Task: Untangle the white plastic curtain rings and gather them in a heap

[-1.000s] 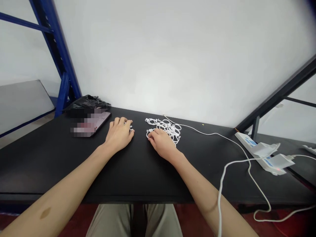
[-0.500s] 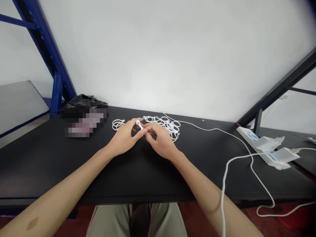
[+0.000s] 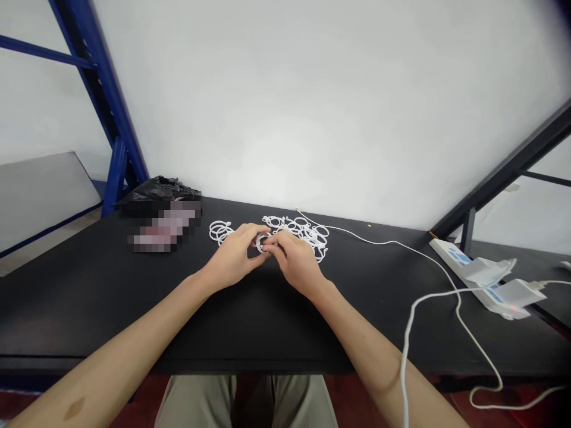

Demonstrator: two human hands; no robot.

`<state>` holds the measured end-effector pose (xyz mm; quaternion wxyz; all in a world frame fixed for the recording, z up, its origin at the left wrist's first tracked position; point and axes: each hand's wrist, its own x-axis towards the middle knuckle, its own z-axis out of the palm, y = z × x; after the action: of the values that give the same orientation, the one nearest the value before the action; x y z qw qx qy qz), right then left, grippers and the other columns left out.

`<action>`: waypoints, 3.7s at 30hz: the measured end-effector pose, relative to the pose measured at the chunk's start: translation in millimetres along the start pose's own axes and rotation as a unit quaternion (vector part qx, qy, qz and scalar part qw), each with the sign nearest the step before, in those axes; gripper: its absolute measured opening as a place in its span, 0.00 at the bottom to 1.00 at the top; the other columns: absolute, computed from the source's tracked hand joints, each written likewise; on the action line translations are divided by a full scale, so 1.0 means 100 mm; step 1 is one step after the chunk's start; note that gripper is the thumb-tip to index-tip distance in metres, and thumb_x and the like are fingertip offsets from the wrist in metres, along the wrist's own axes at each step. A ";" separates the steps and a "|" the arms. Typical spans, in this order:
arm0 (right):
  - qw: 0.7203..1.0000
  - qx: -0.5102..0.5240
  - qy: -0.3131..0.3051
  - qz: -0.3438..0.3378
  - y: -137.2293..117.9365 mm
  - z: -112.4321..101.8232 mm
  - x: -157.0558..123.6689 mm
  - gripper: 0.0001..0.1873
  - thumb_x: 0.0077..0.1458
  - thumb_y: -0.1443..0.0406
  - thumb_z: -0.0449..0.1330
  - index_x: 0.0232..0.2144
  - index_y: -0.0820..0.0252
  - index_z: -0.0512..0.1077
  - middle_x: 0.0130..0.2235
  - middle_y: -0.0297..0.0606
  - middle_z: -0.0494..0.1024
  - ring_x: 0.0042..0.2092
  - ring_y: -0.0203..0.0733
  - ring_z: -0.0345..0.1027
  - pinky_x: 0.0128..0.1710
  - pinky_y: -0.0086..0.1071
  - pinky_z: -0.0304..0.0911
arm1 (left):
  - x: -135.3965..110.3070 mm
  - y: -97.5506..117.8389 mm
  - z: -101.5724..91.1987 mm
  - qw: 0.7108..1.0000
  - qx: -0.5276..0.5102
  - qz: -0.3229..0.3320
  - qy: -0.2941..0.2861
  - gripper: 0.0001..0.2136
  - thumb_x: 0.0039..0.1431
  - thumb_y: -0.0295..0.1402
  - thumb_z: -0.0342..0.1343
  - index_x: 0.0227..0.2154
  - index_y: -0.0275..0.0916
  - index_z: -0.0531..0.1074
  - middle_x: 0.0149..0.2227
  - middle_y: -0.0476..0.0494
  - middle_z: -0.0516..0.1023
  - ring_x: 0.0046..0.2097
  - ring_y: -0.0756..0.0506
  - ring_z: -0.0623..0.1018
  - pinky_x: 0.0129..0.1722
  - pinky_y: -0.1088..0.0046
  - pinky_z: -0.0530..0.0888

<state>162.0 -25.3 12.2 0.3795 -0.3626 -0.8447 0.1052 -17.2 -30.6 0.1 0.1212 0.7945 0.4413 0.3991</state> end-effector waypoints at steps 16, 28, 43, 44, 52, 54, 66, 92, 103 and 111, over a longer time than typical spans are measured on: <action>0.993 0.085 0.014 0.078 0.09 -0.04 0.03 0.07 0.60 0.65 0.58 0.35 0.52 0.77 0.30 0.28 0.81 0.27 0.33 0.75 0.33 0.27 0.68 | -0.01 0.04 -0.04 0.999 0.004 0.038 -0.033 0.17 0.65 0.37 0.51 0.55 0.42 0.66 0.50 0.42 0.74 0.50 0.41 0.69 0.51 0.60 0.70; 0.996 0.029 0.009 0.086 0.08 0.00 0.01 0.15 0.61 0.59 0.58 0.49 0.53 0.69 0.40 0.36 0.80 0.36 0.39 0.74 0.40 0.35 0.69 | 0.05 0.00 -0.11 0.996 0.082 0.006 0.046 0.18 0.63 0.38 0.51 0.54 0.41 0.68 0.51 0.41 0.75 0.51 0.39 0.69 0.52 0.58 0.69; 0.975 -0.173 -0.137 -0.024 0.08 0.10 0.00 0.26 0.60 0.75 0.48 0.60 0.62 0.63 0.43 0.46 0.73 0.42 0.46 0.66 0.43 0.41 0.67 | 0.01 -0.16 -0.11 0.969 0.237 -0.071 0.023 0.21 0.59 0.31 0.47 0.56 0.40 0.65 0.55 0.37 0.71 0.55 0.33 0.65 0.52 0.51 0.64; 0.979 -0.154 -0.129 -0.017 0.07 0.10 0.00 0.26 0.60 0.74 0.49 0.59 0.60 0.64 0.42 0.44 0.72 0.41 0.44 0.66 0.41 0.39 0.67 | 0.01 -0.12 -0.11 0.976 0.212 -0.048 0.011 0.21 0.59 0.32 0.47 0.56 0.40 0.65 0.55 0.38 0.71 0.55 0.34 0.65 0.53 0.51 0.64; 0.986 0.125 -0.048 0.095 -0.02 0.01 0.02 0.17 0.53 0.74 0.52 0.44 0.56 0.67 0.32 0.30 0.69 0.32 0.34 0.65 0.35 0.29 0.65 | -0.02 0.04 -0.04 0.992 0.093 0.011 -0.080 0.26 0.60 0.40 0.52 0.60 0.37 0.60 0.52 0.37 0.72 0.54 0.38 0.66 0.56 0.54 0.62; 0.980 0.157 -0.049 0.114 -0.05 0.01 0.02 0.15 0.53 0.73 0.52 0.43 0.56 0.66 0.32 0.29 0.70 0.32 0.33 0.66 0.34 0.29 0.65 | -0.01 0.03 -0.01 0.992 0.096 0.010 -0.079 0.25 0.61 0.40 0.52 0.59 0.38 0.62 0.50 0.38 0.73 0.52 0.38 0.67 0.54 0.55 0.64; 0.996 0.077 -0.004 0.035 0.00 -0.02 0.03 0.03 0.60 0.65 0.56 0.37 0.56 0.68 0.36 0.35 0.74 0.36 0.37 0.68 0.36 0.31 0.66 | -0.01 0.03 0.08 0.997 0.062 -0.003 -0.045 0.22 0.62 0.34 0.50 0.58 0.36 0.61 0.51 0.37 0.72 0.52 0.39 0.70 0.54 0.55 0.67; 0.983 -0.164 0.008 0.080 0.36 -0.11 0.08 0.16 0.59 0.59 0.60 0.48 0.58 0.73 0.48 0.44 0.77 0.53 0.52 0.64 0.54 0.48 0.62 | 0.00 -0.11 -0.09 0.966 0.244 -0.083 0.018 0.23 0.62 0.34 0.46 0.59 0.32 0.64 0.57 0.32 0.68 0.58 0.33 0.65 0.57 0.49 0.65; 0.968 -0.222 -0.078 0.086 0.49 -0.05 0.11 0.05 0.58 0.70 0.58 0.31 0.60 0.74 0.42 0.47 0.73 0.45 0.52 0.62 0.49 0.49 0.62 | 0.06 -0.42 -0.01 0.926 0.294 -0.217 -0.091 0.30 0.66 0.46 0.37 0.67 0.37 0.52 0.70 0.35 0.47 0.68 0.26 0.50 0.63 0.45 0.53; 0.995 -0.066 -0.016 0.080 0.37 -0.07 0.12 0.03 0.58 0.68 0.57 0.31 0.57 0.70 0.47 0.43 0.74 0.52 0.48 0.63 0.55 0.48 0.58 | 0.11 -0.46 -0.01 0.920 0.297 -0.216 -0.139 0.31 0.66 0.47 0.35 0.68 0.39 0.47 0.71 0.41 0.43 0.70 0.30 0.40 0.66 0.47 0.45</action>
<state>180.7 8.7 7.0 0.3319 -0.4513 -0.8240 0.0849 -42.8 4.2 -18.5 0.0228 0.7268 0.6792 0.0996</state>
